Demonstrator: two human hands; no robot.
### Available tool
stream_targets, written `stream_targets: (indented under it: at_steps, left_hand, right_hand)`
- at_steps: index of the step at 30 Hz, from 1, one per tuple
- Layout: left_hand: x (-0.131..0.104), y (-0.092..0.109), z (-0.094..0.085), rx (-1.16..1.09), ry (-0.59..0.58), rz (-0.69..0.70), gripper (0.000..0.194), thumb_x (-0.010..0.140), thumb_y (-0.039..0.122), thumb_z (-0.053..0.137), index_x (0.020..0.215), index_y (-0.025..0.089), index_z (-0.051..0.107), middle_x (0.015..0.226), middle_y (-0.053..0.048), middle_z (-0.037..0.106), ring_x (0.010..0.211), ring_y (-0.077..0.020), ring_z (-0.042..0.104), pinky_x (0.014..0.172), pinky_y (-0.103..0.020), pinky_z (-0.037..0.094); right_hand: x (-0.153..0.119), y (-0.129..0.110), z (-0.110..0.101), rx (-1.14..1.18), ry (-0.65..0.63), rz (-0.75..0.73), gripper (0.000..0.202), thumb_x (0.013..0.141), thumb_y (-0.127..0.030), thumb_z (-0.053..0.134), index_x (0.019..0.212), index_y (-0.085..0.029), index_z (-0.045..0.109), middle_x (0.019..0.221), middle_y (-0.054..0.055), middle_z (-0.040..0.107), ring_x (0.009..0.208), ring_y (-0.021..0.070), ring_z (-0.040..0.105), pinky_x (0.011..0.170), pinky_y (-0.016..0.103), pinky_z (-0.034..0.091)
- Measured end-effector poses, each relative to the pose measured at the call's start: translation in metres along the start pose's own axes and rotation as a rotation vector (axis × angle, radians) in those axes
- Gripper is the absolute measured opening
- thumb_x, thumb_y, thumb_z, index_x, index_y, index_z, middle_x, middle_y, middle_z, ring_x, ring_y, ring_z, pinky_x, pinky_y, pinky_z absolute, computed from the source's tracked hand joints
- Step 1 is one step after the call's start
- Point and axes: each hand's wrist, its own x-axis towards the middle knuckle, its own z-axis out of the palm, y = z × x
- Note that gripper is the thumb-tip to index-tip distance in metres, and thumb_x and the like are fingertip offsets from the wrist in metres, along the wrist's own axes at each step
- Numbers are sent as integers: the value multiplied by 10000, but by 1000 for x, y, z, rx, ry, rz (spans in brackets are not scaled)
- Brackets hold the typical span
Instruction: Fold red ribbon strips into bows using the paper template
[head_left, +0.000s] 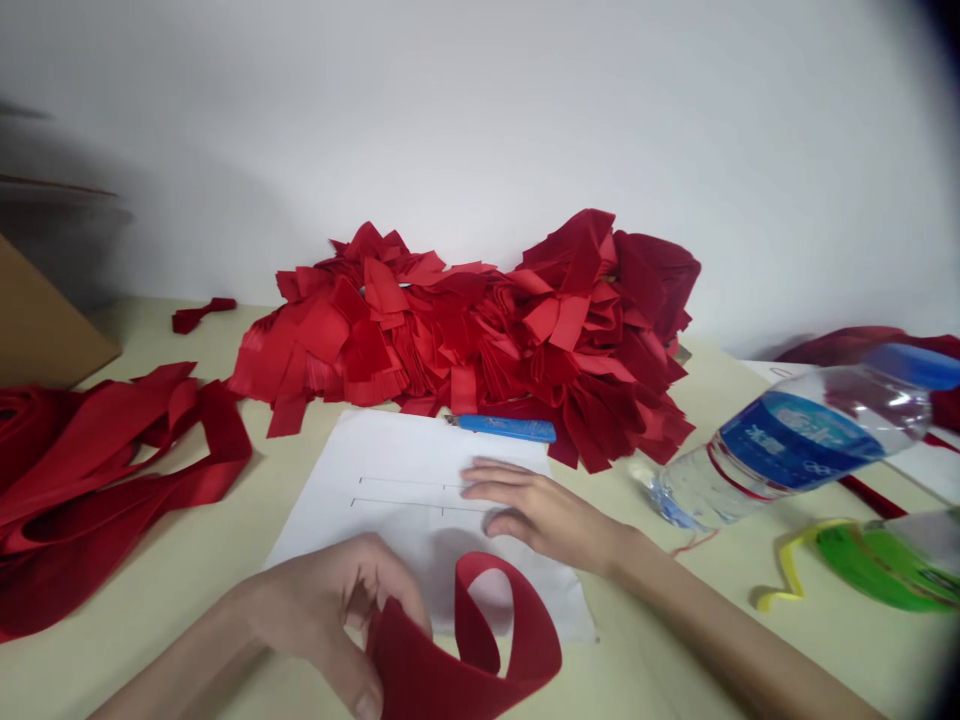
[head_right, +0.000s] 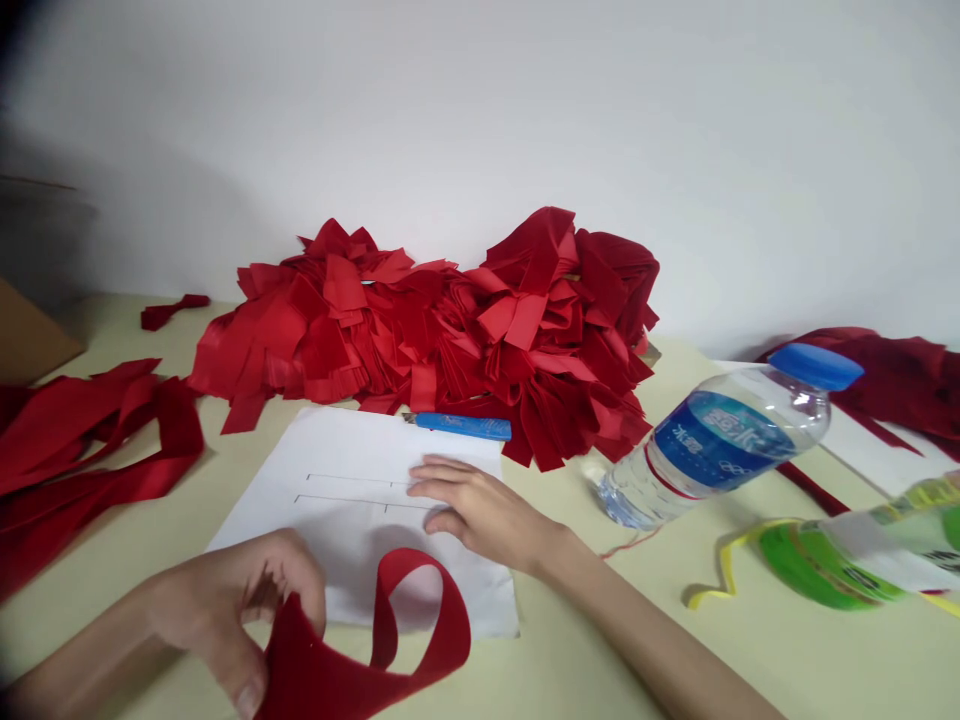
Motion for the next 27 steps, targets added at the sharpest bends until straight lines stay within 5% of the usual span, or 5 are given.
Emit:
stream_targets:
  at_steps: [5,8,18,23,27]
  left_hand:
    - [2,6,2,-56,117,48,255,484,120,798,723,162,717,638,18,692,559,-103,583,538,-180,405]
    - [4,11,-2,-136,263,131,241,520,122,771,750,157,704,582,26,664,524,-85,549,500,-164,376]
    - [15,3,-13,-247,817,35,430,591,233,784,978,206,600,960,-16,622,812,-164,622,764,-293,511]
    - [20,1,-7,-93,857,153,299,690,382,693,588,175,503,572,72,451,502,-68,453,579,-208,485]
    - [17,6,-5,44,892,149,279,736,404,636,632,176,513,552,70,492,482,-71,459,457,-164,372]
  right_hand:
    - [-8,-26,-14,481,-149,-12,388,907,-421,407,1216,-212,515,1182,55,582,1104,154,530,948,306,419]
    - [-18,-37,-27,577,-333,104,496,688,-466,676,1100,-205,585,976,14,649,893,165,608,755,236,501]
    - [-25,-8,-25,566,20,442,249,757,-319,627,942,-173,545,846,4,590,719,111,564,633,214,476]
    - [-25,-10,-22,388,45,359,298,720,-332,668,976,-220,563,984,1,603,919,157,561,811,275,469]
    - [-29,-2,-26,498,0,457,363,754,-352,623,1080,-210,548,1067,41,598,897,168,588,760,295,496]
